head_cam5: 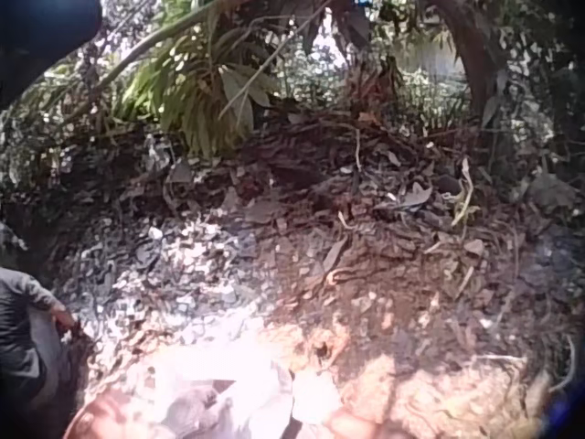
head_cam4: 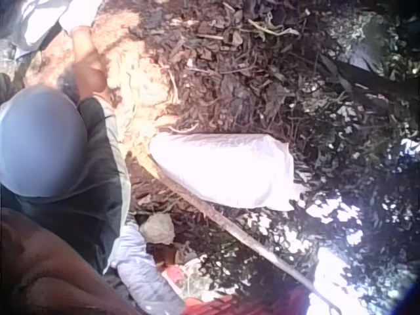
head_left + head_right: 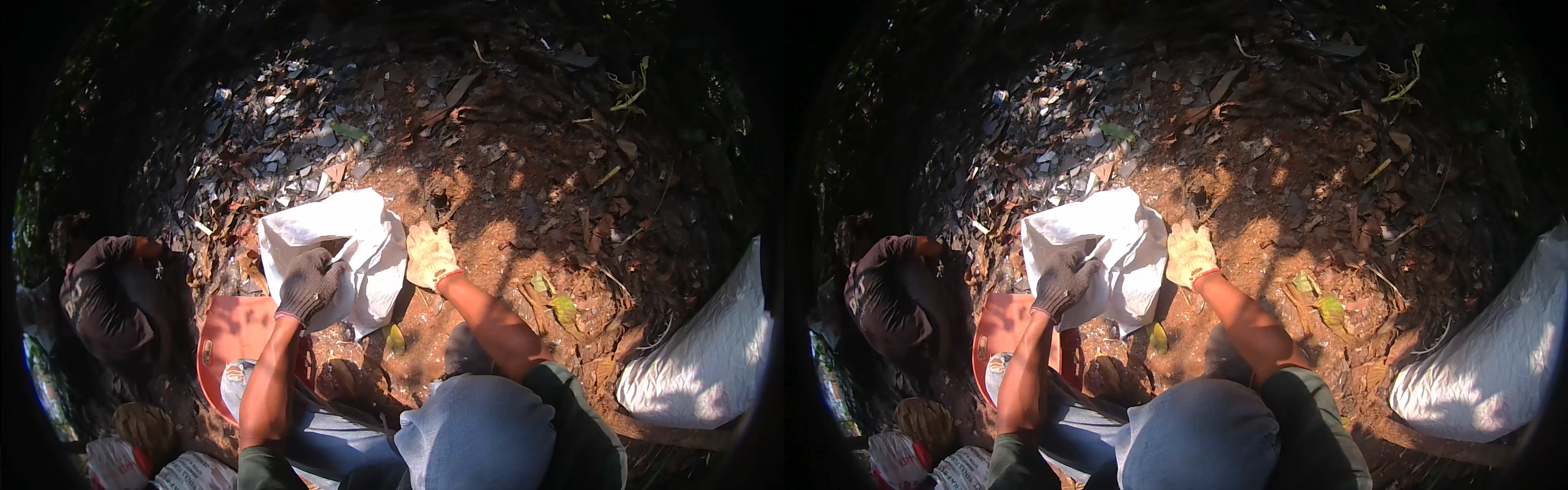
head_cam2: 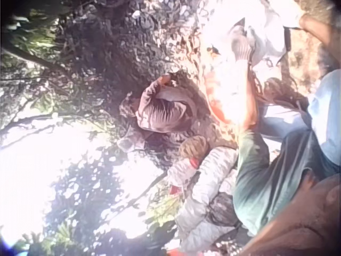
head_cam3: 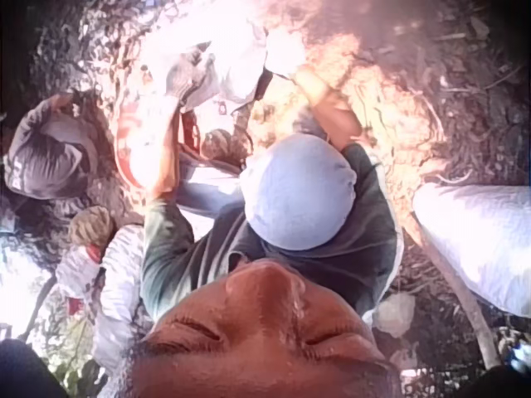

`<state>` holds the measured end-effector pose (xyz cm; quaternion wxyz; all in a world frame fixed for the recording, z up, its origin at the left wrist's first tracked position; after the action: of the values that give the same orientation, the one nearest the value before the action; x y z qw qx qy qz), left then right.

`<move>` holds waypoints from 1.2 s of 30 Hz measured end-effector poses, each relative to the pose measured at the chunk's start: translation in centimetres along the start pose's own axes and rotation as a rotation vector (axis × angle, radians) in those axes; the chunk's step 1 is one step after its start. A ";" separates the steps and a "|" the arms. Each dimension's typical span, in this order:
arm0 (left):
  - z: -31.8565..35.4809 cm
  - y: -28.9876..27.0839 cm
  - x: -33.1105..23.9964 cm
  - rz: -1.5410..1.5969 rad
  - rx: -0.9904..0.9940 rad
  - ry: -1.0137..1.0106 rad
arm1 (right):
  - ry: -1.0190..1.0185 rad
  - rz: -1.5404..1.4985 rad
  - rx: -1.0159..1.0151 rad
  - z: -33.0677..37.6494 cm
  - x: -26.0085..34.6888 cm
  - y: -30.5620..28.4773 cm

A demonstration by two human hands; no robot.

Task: The person sits on the ground and uses gloved hands to pick up debris and place it into a white bag. A second person is visible nearby also collecting debris.

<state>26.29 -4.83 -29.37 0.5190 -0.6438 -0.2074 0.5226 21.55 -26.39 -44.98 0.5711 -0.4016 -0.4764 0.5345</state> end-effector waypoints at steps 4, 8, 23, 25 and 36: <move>0.8 -4.9 3.5 -0.057 -0.173 -0.024 | -0.183 0.061 0.201 2.5 2.6 0.5; 1.1 -7.9 5.4 0.100 -0.133 -0.028 | -0.237 0.014 0.027 4.4 3.6 3.5; -0.7 -2.9 16.8 0.084 0.085 -0.666 | -0.690 0.078 0.104 8.9 1.6 -0.8; 0.0 2.1 16.0 0.533 0.105 -0.539 | -0.542 -0.018 0.107 8.6 1.5 -1.2; 3.1 -1.4 6.0 0.555 0.207 -0.232 | 0.201 -1.011 -0.655 10.0 -13.8 -8.4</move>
<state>26.12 1.94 -30.57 0.3921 -0.5557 -0.0276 0.7326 14.08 -41.48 -36.21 0.6430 -0.3291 -0.6913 -0.0179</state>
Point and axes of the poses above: each hand's wrist, its own z-axis away from the middle knuckle, its own y-axis out of the palm, x = y × z, the point moved 7 cm from there along -z, towards the middle knuckle, and after that the axes turned 2 degrees about -z, right-handed, at the moved point
